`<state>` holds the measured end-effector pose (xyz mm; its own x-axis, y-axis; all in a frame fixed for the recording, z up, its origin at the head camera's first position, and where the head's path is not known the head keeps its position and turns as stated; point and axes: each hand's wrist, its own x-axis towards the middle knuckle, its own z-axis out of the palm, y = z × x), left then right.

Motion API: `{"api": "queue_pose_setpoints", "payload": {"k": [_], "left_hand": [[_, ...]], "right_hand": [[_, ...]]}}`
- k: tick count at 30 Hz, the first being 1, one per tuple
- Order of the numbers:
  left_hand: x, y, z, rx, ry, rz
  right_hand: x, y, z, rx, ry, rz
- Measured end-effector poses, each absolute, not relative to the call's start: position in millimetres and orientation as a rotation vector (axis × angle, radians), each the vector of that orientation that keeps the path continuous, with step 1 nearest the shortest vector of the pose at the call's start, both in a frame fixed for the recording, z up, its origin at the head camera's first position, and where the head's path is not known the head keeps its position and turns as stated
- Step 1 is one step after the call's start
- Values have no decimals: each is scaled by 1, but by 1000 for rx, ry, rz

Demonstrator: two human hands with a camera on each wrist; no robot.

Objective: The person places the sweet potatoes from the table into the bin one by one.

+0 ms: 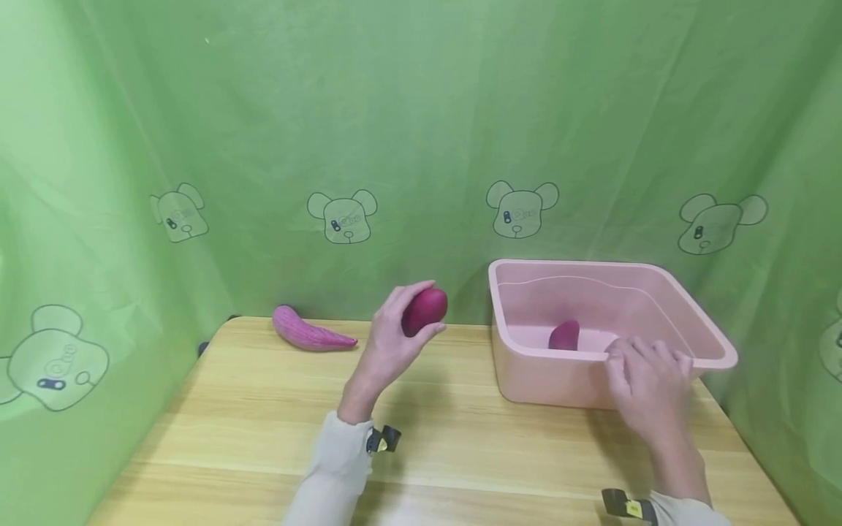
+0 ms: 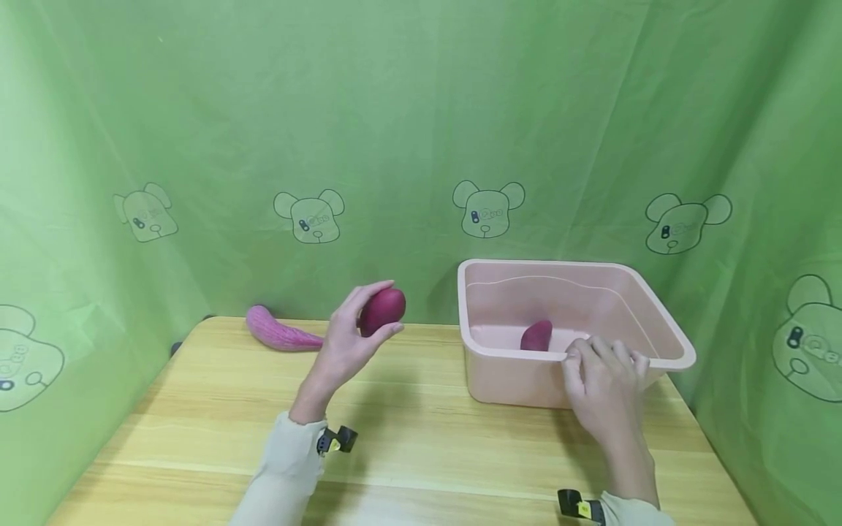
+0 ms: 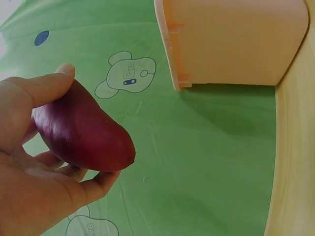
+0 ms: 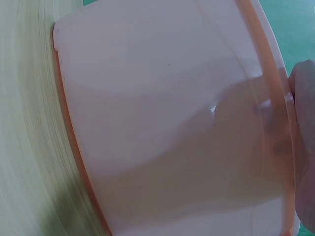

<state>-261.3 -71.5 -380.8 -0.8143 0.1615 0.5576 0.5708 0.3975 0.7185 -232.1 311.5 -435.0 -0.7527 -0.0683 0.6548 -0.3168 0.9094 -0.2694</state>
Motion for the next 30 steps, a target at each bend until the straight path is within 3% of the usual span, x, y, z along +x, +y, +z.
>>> {"api": "queue_pose_setpoints", "payload": {"k": [30], "left_hand": [[-267, -45, -378, -724, -2265, -1424]], "right_hand": [[-232, 310, -436, 269, -2372, 488]]}}
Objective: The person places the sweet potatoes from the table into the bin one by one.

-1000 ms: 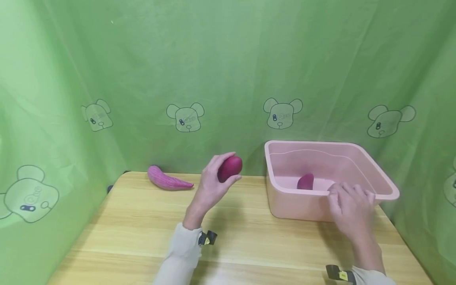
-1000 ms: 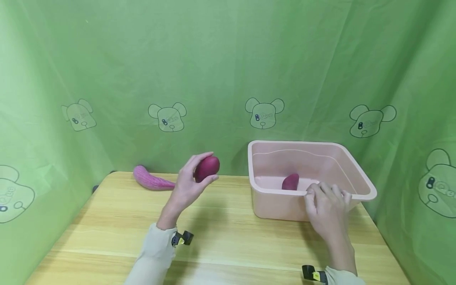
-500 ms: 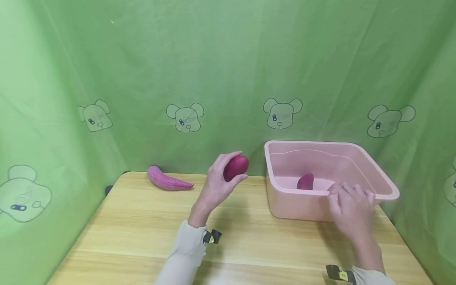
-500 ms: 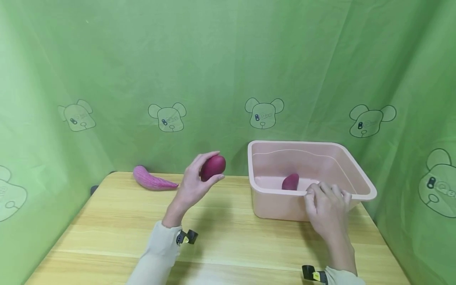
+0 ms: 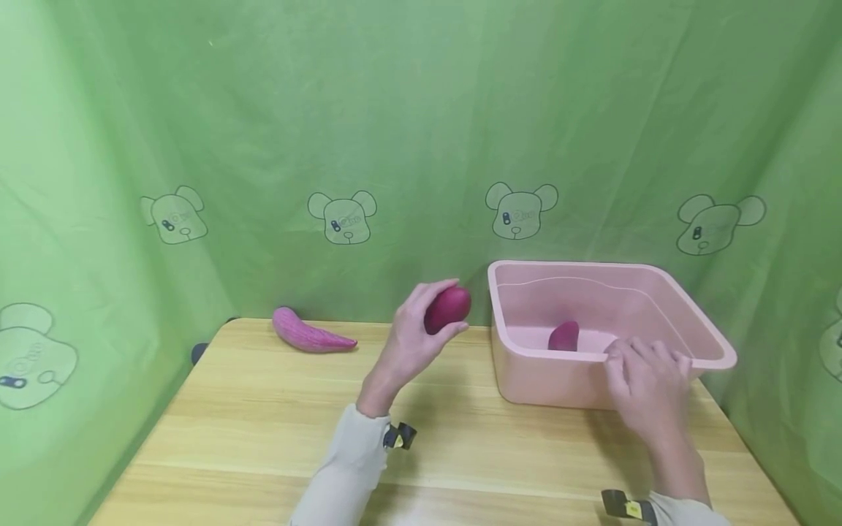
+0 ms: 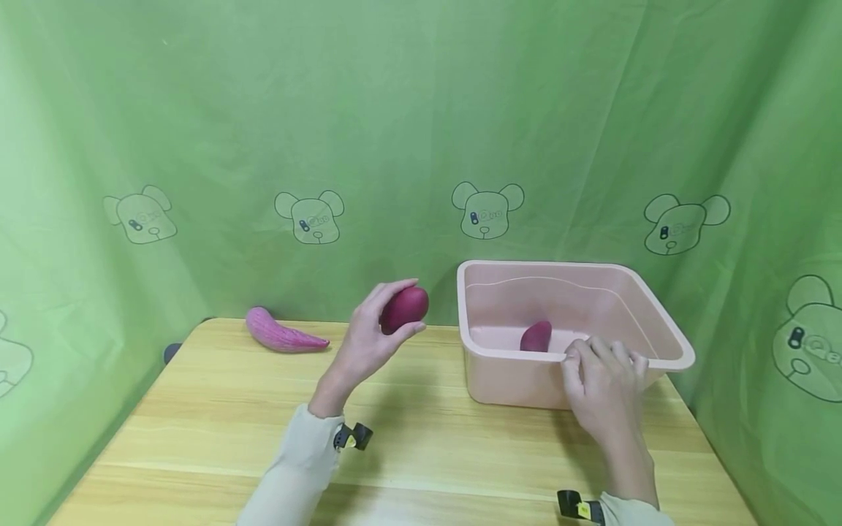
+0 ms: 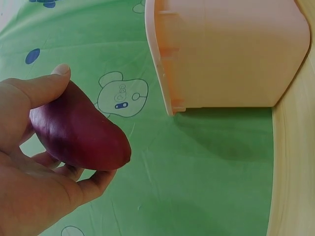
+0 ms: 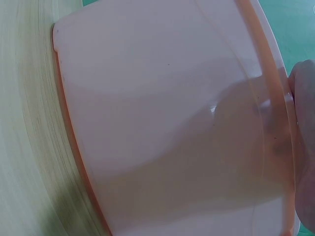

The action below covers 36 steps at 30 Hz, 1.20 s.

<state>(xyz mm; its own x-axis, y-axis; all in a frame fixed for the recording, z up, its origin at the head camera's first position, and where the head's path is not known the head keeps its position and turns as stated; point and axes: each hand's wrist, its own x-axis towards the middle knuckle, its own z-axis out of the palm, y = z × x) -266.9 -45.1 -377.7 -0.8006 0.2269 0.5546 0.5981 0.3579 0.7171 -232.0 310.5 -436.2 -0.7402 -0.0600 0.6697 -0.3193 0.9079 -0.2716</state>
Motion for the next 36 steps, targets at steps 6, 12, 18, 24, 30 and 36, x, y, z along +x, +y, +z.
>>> {"api": "queue_pose_setpoints", "payload": {"k": [6, 12, 18, 24, 30, 36], "left_hand": [[-266, -38, -379, -750, -2266, -1421], [-266, -31, -377, -768, -2268, -1411], [-265, -27, -373, -782, -2293, -1396], [-266, -24, -371, -790, -2300, -1376], [-268, -20, -369, -799, -2306, -1337], [-270, -17, -367, -802, -2327, -1321]], "right_hand": [[-232, 310, -437, 278, -2357, 488], [-232, 311, -438, 279, -2350, 493], [-232, 311, -439, 277, -2358, 494], [-233, 311, -440, 280, -2353, 494], [-234, 312, -442, 282, -2353, 488], [-235, 312, -443, 282, -2350, 487]]}}
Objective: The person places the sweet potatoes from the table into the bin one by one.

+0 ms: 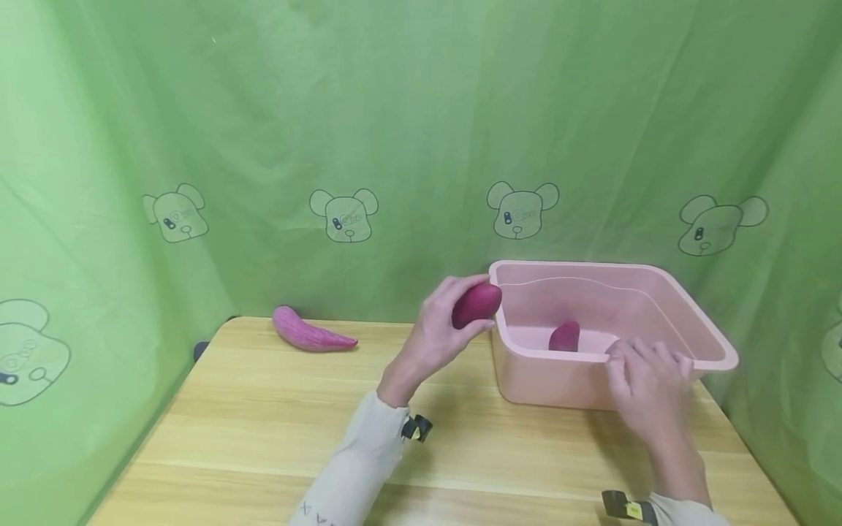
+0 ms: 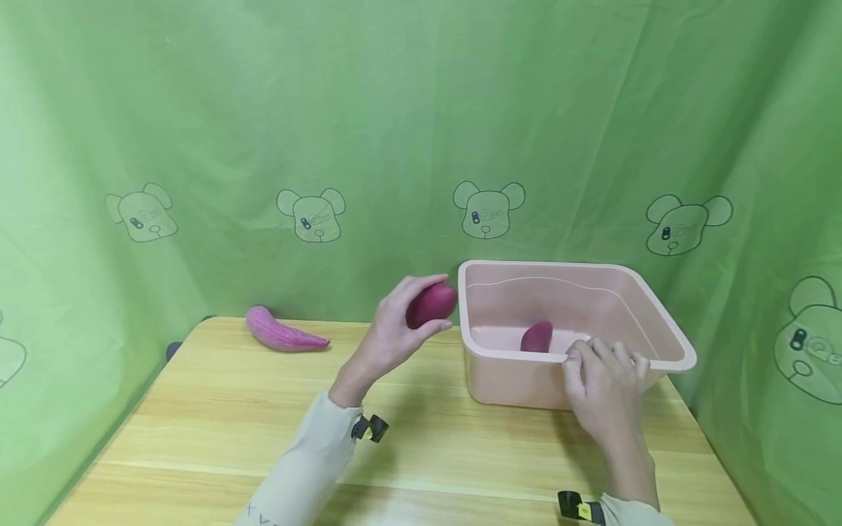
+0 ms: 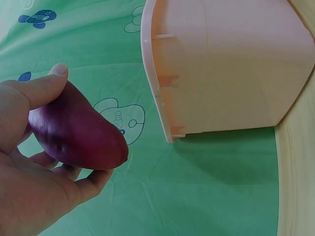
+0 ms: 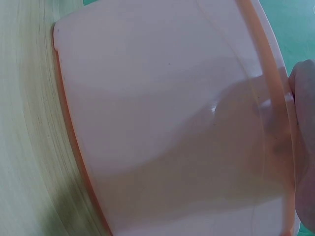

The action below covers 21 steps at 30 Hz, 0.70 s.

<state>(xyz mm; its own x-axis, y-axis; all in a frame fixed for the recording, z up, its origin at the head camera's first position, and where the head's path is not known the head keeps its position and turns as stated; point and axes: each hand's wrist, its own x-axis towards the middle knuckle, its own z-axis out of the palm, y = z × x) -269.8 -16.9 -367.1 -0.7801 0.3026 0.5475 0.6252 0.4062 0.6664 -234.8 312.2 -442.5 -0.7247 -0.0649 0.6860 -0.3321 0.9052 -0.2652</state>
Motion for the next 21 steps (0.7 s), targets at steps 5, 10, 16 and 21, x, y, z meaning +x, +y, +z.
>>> {"api": "queue_pose_setpoints", "payload": {"k": [5, 10, 16, 21], "left_hand": [[-272, -12, -365, -796, -2343, -1321], [-275, -7, -364, -800, -2359, -1314], [-276, -1, -364, -830, -2343, -1317], [-276, 4, -363, -844, -2357, -1324]], "right_hand": [[-234, 313, -442, 282, -2358, 488], [-233, 312, -442, 285, -2363, 489], [-233, 311, -441, 286, -2366, 489], [-233, 312, -442, 281, -2365, 487]]}}
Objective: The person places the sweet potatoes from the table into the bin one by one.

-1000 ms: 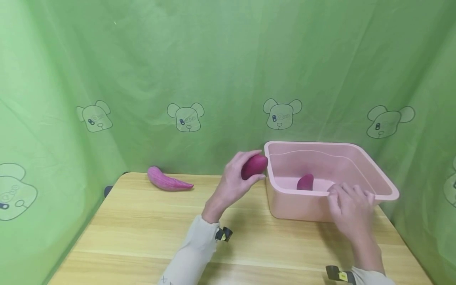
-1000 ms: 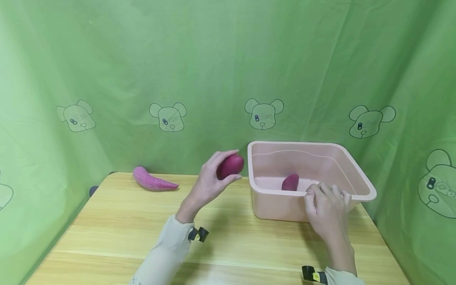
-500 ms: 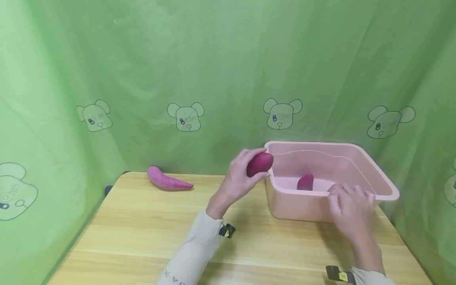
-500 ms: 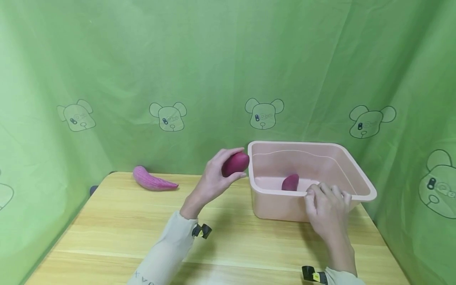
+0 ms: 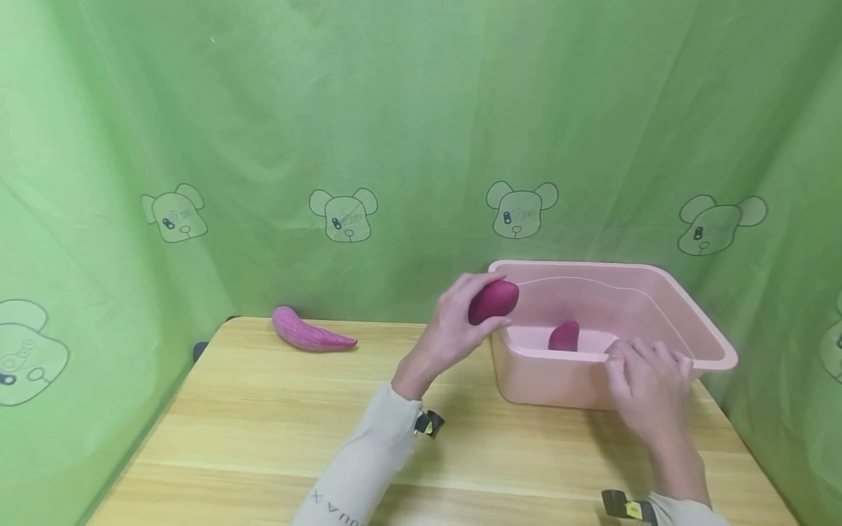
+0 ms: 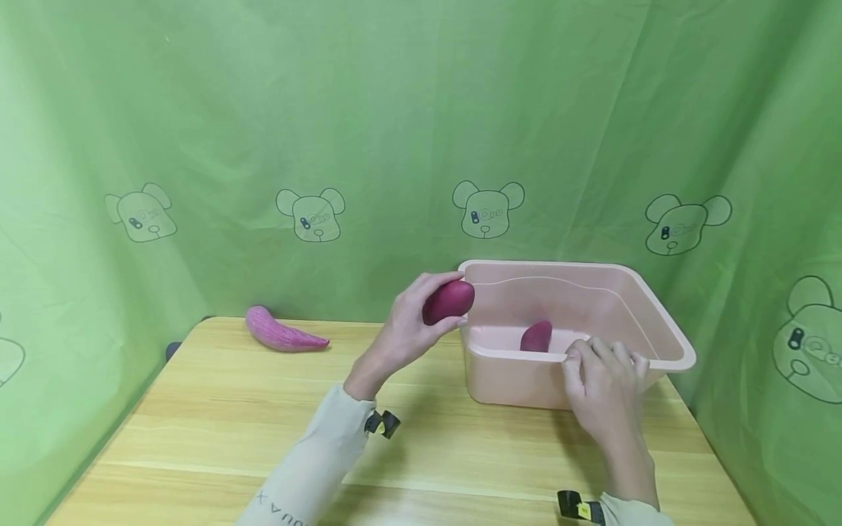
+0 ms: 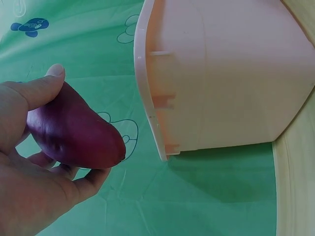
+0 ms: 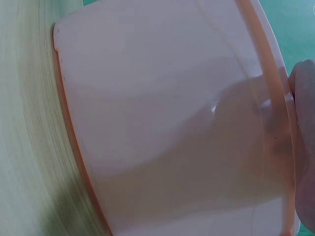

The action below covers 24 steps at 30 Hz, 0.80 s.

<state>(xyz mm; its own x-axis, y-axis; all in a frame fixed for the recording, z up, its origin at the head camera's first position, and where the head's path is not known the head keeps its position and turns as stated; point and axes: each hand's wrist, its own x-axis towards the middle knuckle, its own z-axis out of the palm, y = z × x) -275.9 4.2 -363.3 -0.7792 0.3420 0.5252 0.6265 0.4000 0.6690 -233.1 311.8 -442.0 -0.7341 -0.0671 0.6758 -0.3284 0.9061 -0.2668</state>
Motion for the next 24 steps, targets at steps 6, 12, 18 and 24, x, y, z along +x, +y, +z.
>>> {"api": "queue_pose_setpoints", "payload": {"k": [6, 12, 18, 24], "left_hand": [[-277, 9, -362, -850, -2388, -1305], [-279, 15, -360, -892, -2365, -1282], [-280, 22, -360, -938, -2357, -1257], [-281, 27, -361, -1000, -2325, -1239]], "right_hand": [[-233, 312, -441, 277, -2371, 486], [-233, 312, -442, 277, -2371, 491], [-233, 312, -441, 277, -2373, 492], [-232, 312, -441, 271, -2373, 496]]}}
